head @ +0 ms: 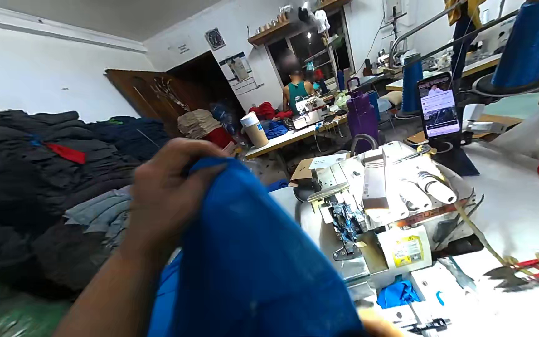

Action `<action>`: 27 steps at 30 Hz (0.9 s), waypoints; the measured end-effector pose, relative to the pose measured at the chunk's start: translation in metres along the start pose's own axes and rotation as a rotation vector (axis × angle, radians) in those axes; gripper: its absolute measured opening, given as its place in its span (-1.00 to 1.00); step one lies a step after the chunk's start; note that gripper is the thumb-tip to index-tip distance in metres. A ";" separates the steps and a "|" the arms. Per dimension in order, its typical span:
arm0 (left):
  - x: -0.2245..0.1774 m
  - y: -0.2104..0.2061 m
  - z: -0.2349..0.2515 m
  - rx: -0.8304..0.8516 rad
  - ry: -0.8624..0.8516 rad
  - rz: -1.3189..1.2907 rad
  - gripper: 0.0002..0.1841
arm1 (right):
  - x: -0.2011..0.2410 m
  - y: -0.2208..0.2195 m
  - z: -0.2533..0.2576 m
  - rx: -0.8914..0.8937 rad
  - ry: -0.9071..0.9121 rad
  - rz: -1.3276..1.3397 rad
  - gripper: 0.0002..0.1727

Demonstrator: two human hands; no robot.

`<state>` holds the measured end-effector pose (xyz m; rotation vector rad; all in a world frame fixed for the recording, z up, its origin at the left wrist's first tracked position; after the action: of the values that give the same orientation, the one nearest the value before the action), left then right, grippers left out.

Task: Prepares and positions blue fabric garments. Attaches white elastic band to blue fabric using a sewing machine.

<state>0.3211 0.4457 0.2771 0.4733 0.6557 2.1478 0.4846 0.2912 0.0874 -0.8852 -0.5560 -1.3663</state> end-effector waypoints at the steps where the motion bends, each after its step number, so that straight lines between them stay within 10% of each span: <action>1: -0.002 -0.021 0.009 0.015 -0.040 -0.002 -0.82 | -0.007 0.007 0.002 -0.041 -0.024 -0.010 -0.77; 5: 0.004 -0.118 -0.018 0.107 -0.026 -0.086 -0.89 | -0.041 0.033 -0.007 -0.190 -0.192 -0.178 -0.75; 9: 0.003 -0.189 -0.083 0.564 0.349 -0.081 -0.64 | -0.076 0.048 -0.021 -0.185 -0.383 -0.254 -0.67; 13: -0.044 -0.172 -0.119 0.255 0.103 -0.175 -0.81 | -0.083 0.051 -0.025 -0.195 -0.417 -0.206 -0.64; 27: -0.068 -0.171 -0.138 0.455 0.025 -0.128 -0.59 | -0.069 0.045 -0.037 -0.101 -0.260 -0.175 -0.48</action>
<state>0.3910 0.4411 0.0582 0.6259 1.1654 1.8834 0.5127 0.3016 0.0019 -1.1272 -0.7845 -1.4560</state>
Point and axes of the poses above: each hand's wrist, its own z-axis towards the middle knuckle, its own y-axis out of the back of the hand, x = y × z, the point moved 6 cm from there along z, towards the middle knuckle, and after that the axes turned 11 degrees about z, right-handed, at the moved point
